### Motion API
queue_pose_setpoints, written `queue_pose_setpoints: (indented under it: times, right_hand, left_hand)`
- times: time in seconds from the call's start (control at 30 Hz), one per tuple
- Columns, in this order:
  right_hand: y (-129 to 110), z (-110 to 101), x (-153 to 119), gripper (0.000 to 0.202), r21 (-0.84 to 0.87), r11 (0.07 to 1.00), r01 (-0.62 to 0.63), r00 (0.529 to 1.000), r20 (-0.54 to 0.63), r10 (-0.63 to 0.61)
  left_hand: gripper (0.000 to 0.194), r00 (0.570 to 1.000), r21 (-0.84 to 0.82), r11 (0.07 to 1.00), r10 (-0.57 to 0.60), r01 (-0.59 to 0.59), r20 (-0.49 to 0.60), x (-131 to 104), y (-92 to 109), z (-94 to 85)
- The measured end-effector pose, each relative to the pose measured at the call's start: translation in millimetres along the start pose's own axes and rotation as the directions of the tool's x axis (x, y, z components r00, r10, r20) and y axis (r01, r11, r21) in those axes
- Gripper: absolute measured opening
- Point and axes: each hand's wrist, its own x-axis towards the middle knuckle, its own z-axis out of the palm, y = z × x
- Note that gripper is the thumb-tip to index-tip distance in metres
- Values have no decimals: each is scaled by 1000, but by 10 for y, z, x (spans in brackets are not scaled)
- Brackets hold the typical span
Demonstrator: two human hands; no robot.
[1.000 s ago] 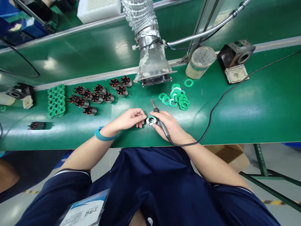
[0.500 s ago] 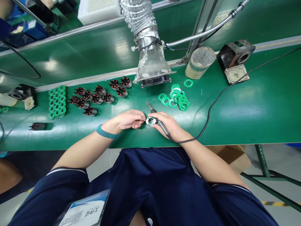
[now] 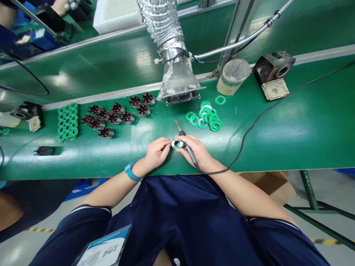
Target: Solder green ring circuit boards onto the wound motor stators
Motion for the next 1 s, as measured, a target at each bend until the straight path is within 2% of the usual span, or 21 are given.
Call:
queue_pose_setpoints:
  times: [0.2, 0.3, 0.37, 0.43, 0.5, 0.53, 0.6, 0.7, 0.77, 0.8, 0.87, 1.0]
  right_hand:
    - [-56, 49, -56, 44, -77, 997, 12, 996, -84, -18]
    - [-62, 100, -88, 46, -104, 994, 19, 992, -121, -32]
    - [-51, 132, -107, 48, -126, 992, 22, 990, -139, -40]
    - [-39, 147, -119, 49, -143, 989, 27, 988, -148, -48]
    - [-42, 138, -122, 49, -161, 986, 42, 987, -148, -66]
    - [-54, 124, -123, 50, -172, 984, 52, 986, -148, -78]
    - [-98, 86, -123, 54, -198, 977, 81, 983, -143, -111]
    - [-193, 34, -129, 59, -218, 960, 173, 979, -67, -192]
    - [-240, 24, -137, 58, -228, 941, 248, 968, 20, -251]
    - [-253, 28, -142, 58, -237, 932, 274, 962, 53, -269]
    - [-256, 44, -149, 58, -252, 923, 291, 957, 78, -280]
    - [-239, 41, -144, 58, -230, 939, 258, 966, 42, -255]
  left_hand:
    - [37, 987, -26, 1000, 8, -4, 159, 26, 55, -227]
    - [32, 993, -36, 999, 5, -1, 116, -8, 41, -274]
    - [21, 998, -47, 999, 21, -18, 57, -37, 37, -249]
    - [13, 998, -70, 997, 33, -30, 44, -43, 50, -207]
    - [11, 999, -128, 991, -25, 31, 47, -11, 86, -178]
    - [11, 994, -172, 980, -87, 97, 62, 18, 111, -173]
    - [15, 958, -272, 920, -252, 281, 137, 87, 162, -181]
    - [27, 829, -389, 735, -452, 556, 330, 173, 213, -213]
    - [32, 758, -445, 614, -505, 652, 412, 194, 221, -225]
    - [34, 741, -471, 573, -515, 671, 430, 193, 220, -225]
    - [35, 736, -512, 530, -522, 676, 431, 176, 211, -216]
    - [34, 739, -567, 482, -518, 668, 432, 142, 187, -189]
